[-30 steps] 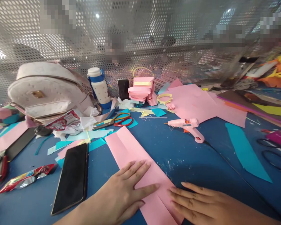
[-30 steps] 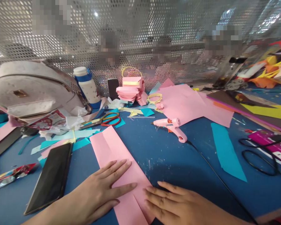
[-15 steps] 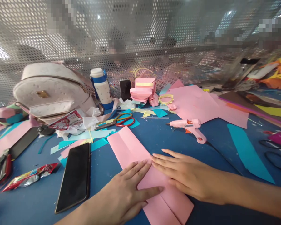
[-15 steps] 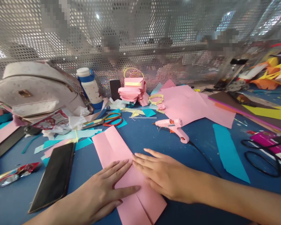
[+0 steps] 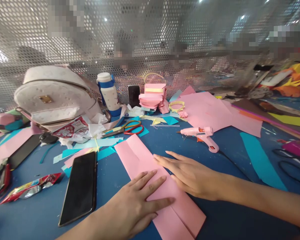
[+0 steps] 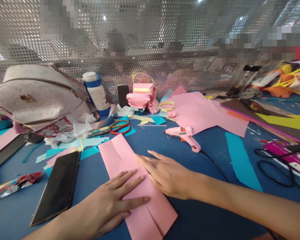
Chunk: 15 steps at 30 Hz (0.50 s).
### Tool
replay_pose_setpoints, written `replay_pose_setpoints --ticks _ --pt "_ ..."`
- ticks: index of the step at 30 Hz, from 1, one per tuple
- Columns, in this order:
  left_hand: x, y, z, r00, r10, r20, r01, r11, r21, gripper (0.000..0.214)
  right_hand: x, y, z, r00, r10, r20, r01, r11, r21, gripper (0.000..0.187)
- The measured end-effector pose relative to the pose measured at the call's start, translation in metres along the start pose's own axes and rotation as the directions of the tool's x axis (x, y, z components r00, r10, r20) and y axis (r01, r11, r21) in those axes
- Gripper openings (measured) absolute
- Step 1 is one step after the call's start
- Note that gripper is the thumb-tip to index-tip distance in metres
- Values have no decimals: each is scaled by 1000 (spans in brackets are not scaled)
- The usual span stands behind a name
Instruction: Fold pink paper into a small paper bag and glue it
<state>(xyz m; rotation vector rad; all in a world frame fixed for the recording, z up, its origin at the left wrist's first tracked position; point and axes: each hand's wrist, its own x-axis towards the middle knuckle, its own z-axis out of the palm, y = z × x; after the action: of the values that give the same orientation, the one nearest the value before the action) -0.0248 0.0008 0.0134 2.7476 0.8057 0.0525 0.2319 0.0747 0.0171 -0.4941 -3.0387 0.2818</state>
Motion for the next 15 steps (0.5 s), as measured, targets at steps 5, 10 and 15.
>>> replay_pose_setpoints --ticks 5,10,15 --pt "-1 0 1 1000 2 -1 -2 1000 -3 61 25 8 6 996 73 -55 -71 996 50 67" --pt "-2 -1 2 1000 8 -24 -8 1000 -22 61 47 17 9 991 110 -78 -106 993 58 69" --pt "-2 -1 2 999 5 -36 -6 999 -38 60 63 22 10 984 150 -93 -147 989 33 69"
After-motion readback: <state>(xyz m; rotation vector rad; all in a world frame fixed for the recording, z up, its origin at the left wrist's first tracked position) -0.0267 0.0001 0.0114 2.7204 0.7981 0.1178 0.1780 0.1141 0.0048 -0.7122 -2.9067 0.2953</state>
